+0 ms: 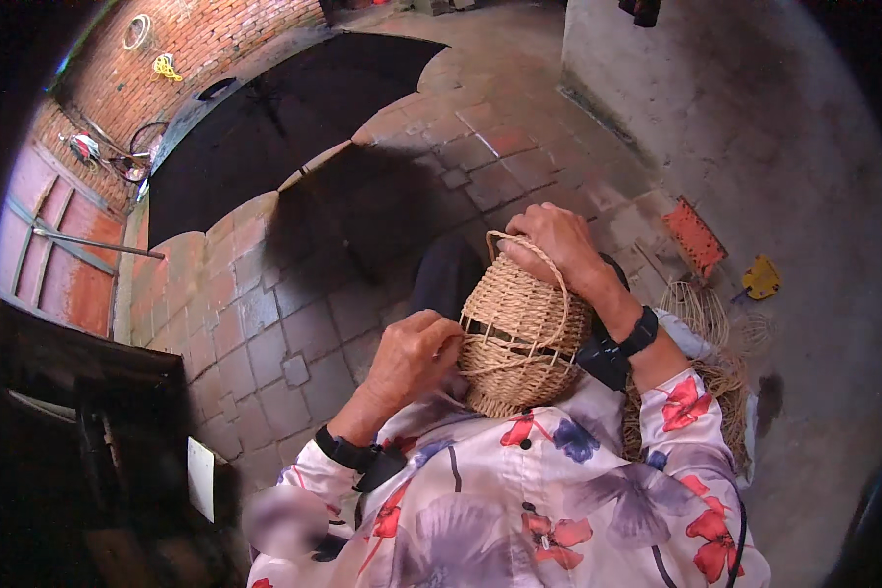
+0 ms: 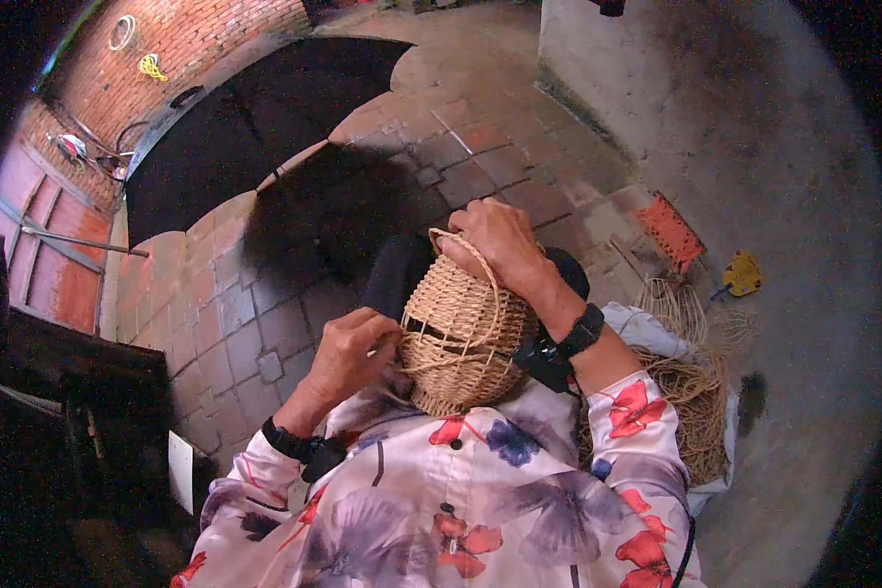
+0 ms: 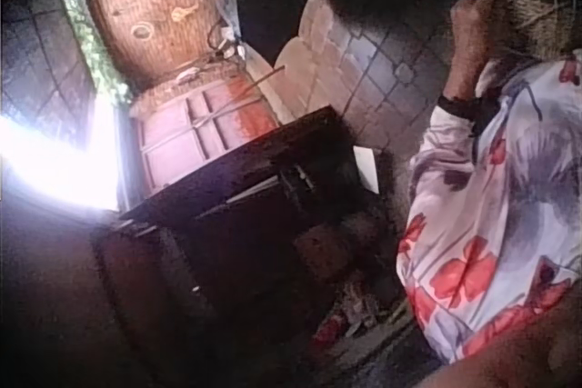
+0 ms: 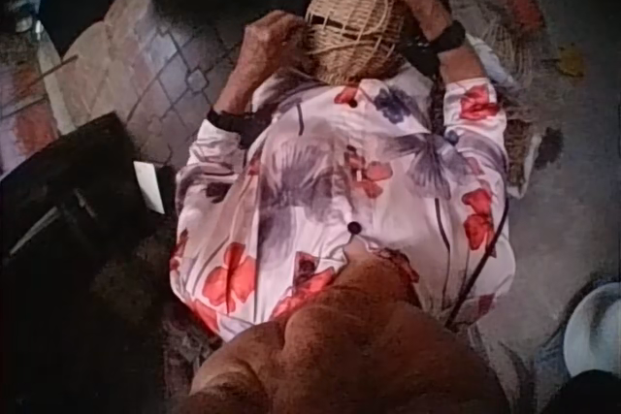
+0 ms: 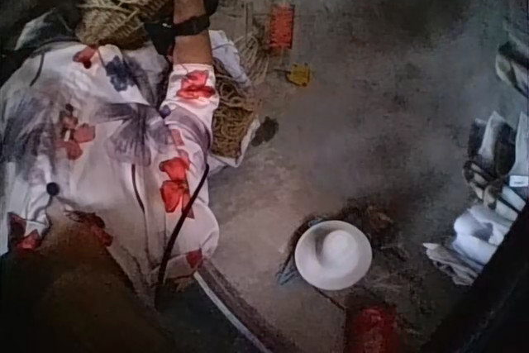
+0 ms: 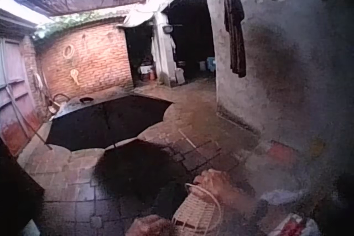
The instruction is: Weave a wicker or straw basket by hand.
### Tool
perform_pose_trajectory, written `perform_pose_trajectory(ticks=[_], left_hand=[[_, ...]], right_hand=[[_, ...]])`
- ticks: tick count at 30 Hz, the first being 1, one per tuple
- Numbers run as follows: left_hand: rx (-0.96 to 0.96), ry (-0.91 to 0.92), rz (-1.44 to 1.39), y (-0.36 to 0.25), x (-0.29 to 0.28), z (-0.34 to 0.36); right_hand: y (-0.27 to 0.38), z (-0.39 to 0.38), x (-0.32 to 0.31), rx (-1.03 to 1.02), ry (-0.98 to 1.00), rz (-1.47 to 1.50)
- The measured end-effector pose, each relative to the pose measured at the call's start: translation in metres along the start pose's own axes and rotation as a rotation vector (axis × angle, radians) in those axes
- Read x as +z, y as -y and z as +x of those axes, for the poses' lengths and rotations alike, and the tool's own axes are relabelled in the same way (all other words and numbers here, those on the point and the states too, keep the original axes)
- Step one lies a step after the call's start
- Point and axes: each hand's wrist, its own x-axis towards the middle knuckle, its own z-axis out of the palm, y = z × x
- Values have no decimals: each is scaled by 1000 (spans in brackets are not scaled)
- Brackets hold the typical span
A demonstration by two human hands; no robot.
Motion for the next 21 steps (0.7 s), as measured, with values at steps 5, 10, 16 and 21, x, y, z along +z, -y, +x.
perform_pose_trajectory(ticks=[5,10,16,21], left_hand=[[-234,-78,404,51,-8,-24],[-658,97,681,127,-46,-78],[-145,1,-129,20,-6,-9],[-16,13,61,4,-3,-1]], right_hand=[[3,-1,-3,38,13,-10],[8,4,-5,116,71,-7],[8,2,-4,67,50,9],[8,1,-2,93,26,10]])
